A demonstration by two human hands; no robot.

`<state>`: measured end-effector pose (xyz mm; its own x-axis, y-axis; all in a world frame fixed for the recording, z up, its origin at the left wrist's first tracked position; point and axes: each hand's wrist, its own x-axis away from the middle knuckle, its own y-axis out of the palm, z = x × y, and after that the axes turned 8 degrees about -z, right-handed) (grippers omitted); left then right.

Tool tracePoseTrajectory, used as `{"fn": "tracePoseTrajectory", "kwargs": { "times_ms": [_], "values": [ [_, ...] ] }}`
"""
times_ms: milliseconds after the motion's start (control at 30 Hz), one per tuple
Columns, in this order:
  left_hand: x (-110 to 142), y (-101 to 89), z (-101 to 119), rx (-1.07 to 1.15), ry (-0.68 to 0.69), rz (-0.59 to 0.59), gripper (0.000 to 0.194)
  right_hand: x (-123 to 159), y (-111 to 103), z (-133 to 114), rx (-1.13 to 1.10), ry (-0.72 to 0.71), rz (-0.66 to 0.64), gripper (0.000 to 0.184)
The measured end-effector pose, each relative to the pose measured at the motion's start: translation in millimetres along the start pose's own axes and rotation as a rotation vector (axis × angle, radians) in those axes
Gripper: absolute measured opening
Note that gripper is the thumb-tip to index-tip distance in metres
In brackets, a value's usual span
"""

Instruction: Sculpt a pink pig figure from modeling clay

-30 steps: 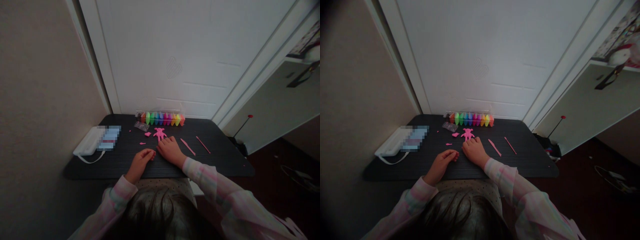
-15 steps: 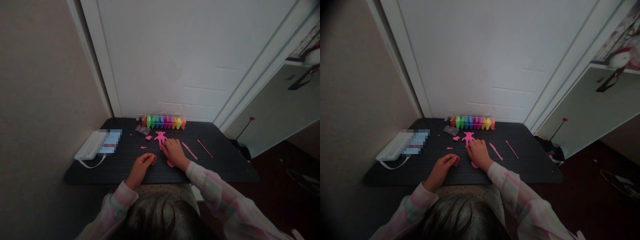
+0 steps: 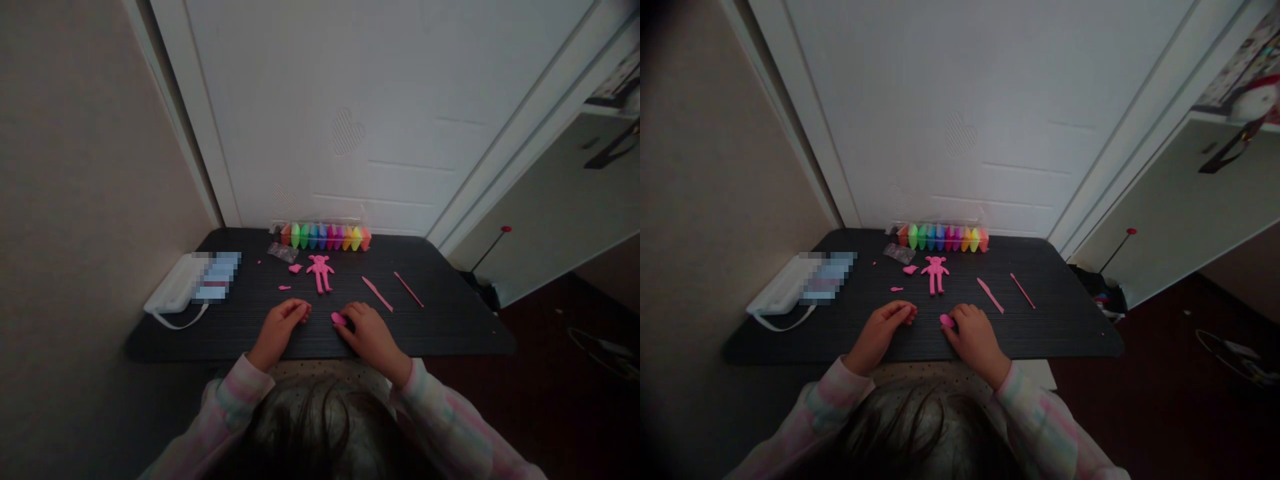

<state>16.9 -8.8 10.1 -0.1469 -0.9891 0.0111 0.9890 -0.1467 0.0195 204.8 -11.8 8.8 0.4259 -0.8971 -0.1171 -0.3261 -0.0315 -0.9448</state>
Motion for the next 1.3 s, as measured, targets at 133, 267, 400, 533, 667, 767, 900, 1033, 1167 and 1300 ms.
{"fn": "tracePoseTrajectory", "kwargs": {
  "times_ms": [133,267,400,533,667,767,900,1033,1167,1300],
  "values": [
    [1,1.3,3,0.004,-0.034,-0.023,0.025,-3,0,-9,-0.137,-0.098,0.039,0.018],
    [1,1.2,5,-0.012,-0.083,-0.189,0.034,-7,0,-20,-0.216,-0.249,0.103,0.021],
    [2,-0.4,8,-0.095,-0.089,-0.236,0.02,-9,6,-24,-0.302,-0.294,0.137,0.019],
    [3,-0.8,10,-0.112,-0.094,-0.203,0.019,-10,11,-26,-0.569,-0.149,0.121,0.025],
    [3,0.3,10,-0.127,-0.094,-0.185,0.021,-13,10,-24,-0.861,-0.018,0.005,0.022],
    [4,1.6,10,-0.119,-0.087,-0.155,0.021,-16,10,-21,-1.006,0.014,-0.011,0.021],
    [4,2.6,9,-0.093,-0.08,-0.084,0.02,-16,11,-19,-1.098,0.032,0.012,0.019],
    [3,2.1,9,-0.084,-0.09,-0.041,0.019,-15,11,-17,-1.114,0.083,0.056,0.018],
    [2,1.5,8,-0.066,-0.089,-0.003,0.021,-15,10,-15,-1.124,0.128,0.104,0.017],
    [1,0.5,4,-0.015,-0.076,0.026,0.021,-15,9,-13,-1.165,0.153,0.151,0.017]
  ]
}}
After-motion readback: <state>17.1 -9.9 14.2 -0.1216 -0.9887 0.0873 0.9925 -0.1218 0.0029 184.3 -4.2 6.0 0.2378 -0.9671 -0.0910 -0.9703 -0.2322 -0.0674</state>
